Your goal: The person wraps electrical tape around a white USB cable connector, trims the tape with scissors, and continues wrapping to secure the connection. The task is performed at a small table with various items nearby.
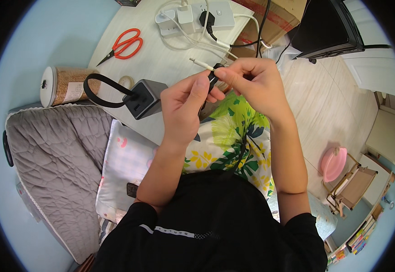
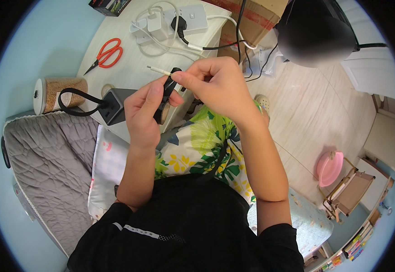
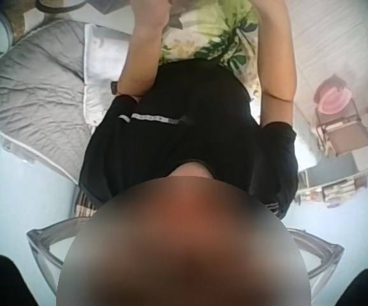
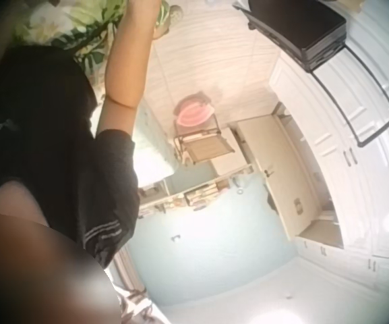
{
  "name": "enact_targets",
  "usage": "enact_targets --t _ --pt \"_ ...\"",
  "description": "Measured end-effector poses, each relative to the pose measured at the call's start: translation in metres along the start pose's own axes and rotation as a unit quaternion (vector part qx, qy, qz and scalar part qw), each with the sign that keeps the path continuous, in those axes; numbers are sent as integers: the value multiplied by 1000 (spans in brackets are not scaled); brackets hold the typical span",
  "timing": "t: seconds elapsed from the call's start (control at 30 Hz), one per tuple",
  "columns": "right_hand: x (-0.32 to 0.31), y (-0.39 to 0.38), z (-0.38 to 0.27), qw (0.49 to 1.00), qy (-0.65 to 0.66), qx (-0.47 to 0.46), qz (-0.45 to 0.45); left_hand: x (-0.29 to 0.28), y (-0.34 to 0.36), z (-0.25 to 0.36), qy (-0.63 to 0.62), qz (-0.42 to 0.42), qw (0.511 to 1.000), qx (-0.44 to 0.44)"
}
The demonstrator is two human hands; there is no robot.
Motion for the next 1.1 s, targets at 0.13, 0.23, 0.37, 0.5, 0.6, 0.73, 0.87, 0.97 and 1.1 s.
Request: enact_targets --t 0.13,0.23,0.37,0.5,0.6,0.73,0.87,0.97,1.1 --pt "1 1 3 1000 7 -5 -1 -2 -2 -3 36 36 999 -6" --pt "1 1 3 1000 12 -4 0 -2 -2 -5 47 59 997 -14" --pt "1 2 5 1000 28 3 4 -2 2 -2 56 69 995 -34" --pt "0 1 3 1000 9 -12 20 -1 7 -2 47 95 993 -45" --pt "-2 2 3 1000 -2 -18 18 -2 9 -4 35 106 993 -48" --pt "-1 -1 4 998 56 -22 21 -1 8 -6 18 115 992 -39" --pt "4 -4 0 986 165 -24 -6 4 8 -5 18 105 994 -22" --pt "-2 -4 6 996 94 -6 -5 4 6 -1 46 109 993 -17" --pt "-4 -3 3 996 90 -18 -5 5 1 6 57 83 995 -16"
Point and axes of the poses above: each hand's wrist, its own y-axis towards the middle knuckle, its own x-axis out of the palm, z = x × y, the point moved 6 cm from there along y, towards the middle knuckle
